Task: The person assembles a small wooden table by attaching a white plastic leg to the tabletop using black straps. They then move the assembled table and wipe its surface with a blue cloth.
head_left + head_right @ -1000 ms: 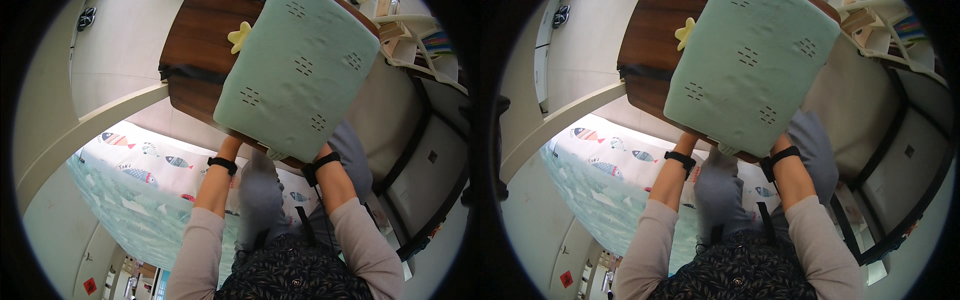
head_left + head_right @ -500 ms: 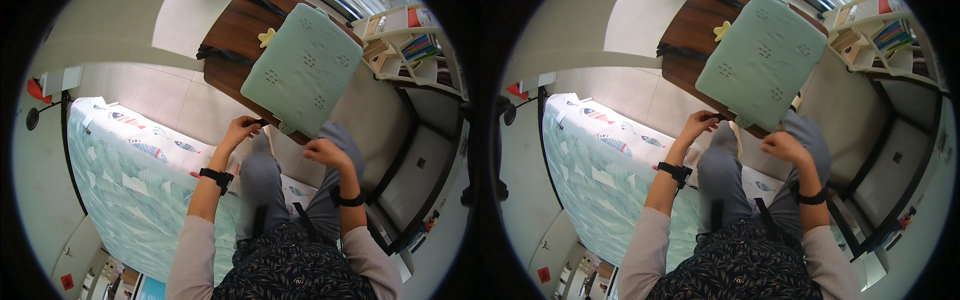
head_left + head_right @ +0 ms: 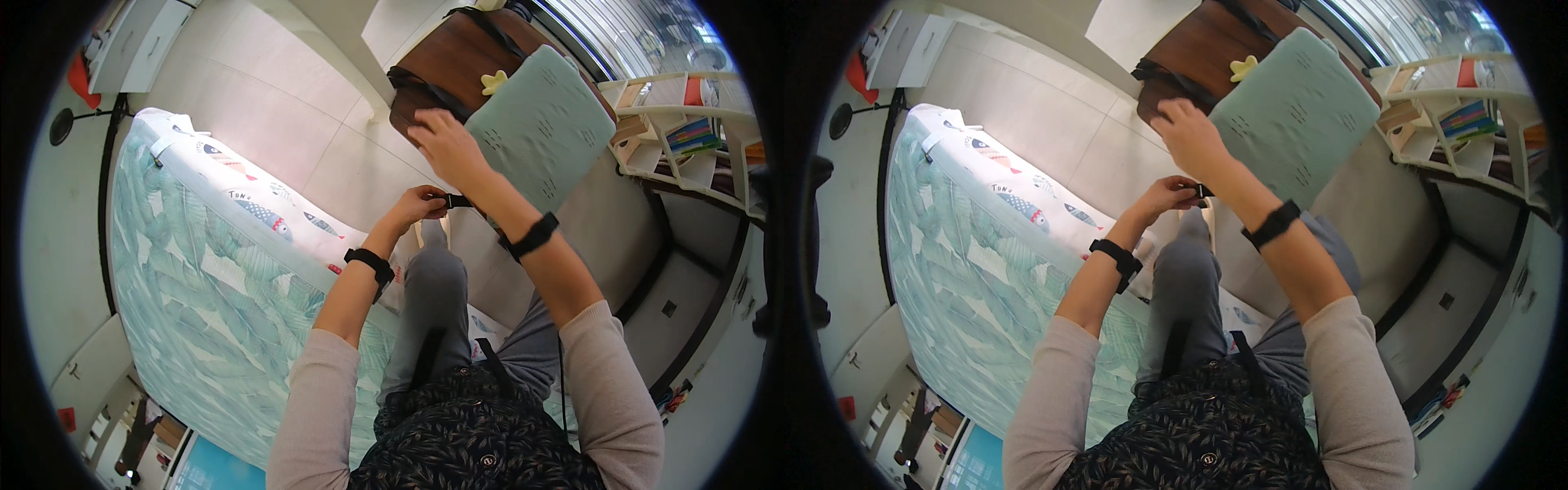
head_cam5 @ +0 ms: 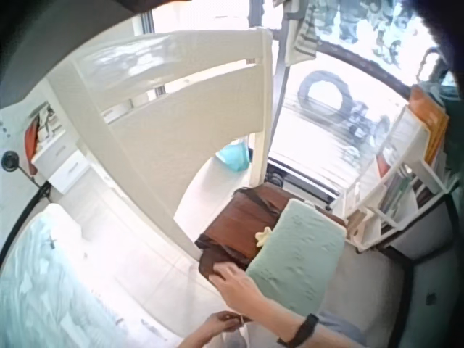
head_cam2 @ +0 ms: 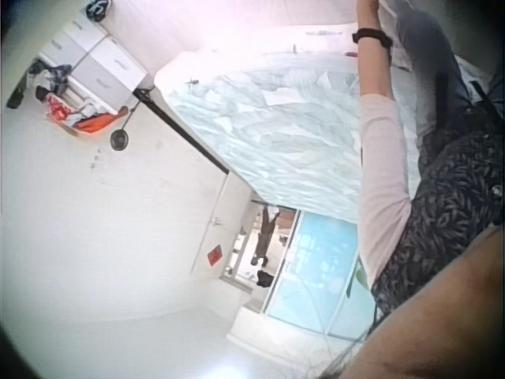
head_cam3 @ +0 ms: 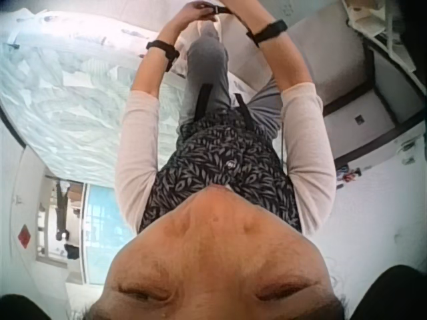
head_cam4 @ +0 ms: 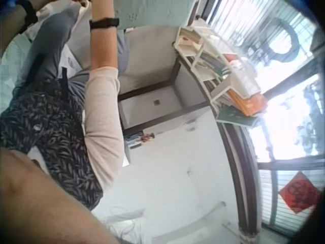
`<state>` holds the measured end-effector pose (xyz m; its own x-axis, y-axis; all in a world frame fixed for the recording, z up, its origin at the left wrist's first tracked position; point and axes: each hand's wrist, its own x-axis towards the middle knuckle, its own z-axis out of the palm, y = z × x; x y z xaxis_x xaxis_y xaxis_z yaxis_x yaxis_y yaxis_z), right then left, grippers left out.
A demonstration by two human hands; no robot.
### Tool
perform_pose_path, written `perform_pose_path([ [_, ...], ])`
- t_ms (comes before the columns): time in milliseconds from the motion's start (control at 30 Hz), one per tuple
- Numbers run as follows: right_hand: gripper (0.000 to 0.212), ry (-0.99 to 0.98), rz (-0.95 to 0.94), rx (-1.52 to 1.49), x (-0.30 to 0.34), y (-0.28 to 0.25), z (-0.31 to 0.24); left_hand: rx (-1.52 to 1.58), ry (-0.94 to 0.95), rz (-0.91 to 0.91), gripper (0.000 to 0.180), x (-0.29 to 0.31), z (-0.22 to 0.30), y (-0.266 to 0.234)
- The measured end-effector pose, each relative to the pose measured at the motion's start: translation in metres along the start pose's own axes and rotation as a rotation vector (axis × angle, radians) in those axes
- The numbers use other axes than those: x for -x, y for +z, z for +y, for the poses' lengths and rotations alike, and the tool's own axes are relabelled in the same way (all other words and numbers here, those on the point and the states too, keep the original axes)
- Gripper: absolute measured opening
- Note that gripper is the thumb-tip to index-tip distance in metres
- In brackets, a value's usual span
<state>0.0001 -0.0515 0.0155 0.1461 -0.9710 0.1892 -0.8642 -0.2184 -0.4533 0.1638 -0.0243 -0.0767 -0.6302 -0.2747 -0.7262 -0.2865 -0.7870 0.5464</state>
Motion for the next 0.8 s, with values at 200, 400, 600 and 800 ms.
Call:
perform_pose_path([
  [200, 0.041, 0.170, -0.331, -0.029, 0.115, 0.010, -0.054, -0.028, -0.042, -0.038, 0.037, 0.002, 0.009, -0.007],
  [400, 0.044, 0.269, -0.114, 0.104, 0.141, 0.052, -0.037, -0.094, -0.029, -0.145, 0.040, 0.005, -0.005, -0.014],
  [600, 0.029, 0.351, -0.501, 0.191, 0.133, 0.050, -0.037, -0.590, 0.341, 0.218, 0.028, 0.014, 0.044, -0.047],
  [800, 0.022, 0.308, -0.493, 0.159, 0.132, 0.042, -0.041, -1.115, 1.154, 0.502, 0.030, 0.004, 0.134, -0.020],
])
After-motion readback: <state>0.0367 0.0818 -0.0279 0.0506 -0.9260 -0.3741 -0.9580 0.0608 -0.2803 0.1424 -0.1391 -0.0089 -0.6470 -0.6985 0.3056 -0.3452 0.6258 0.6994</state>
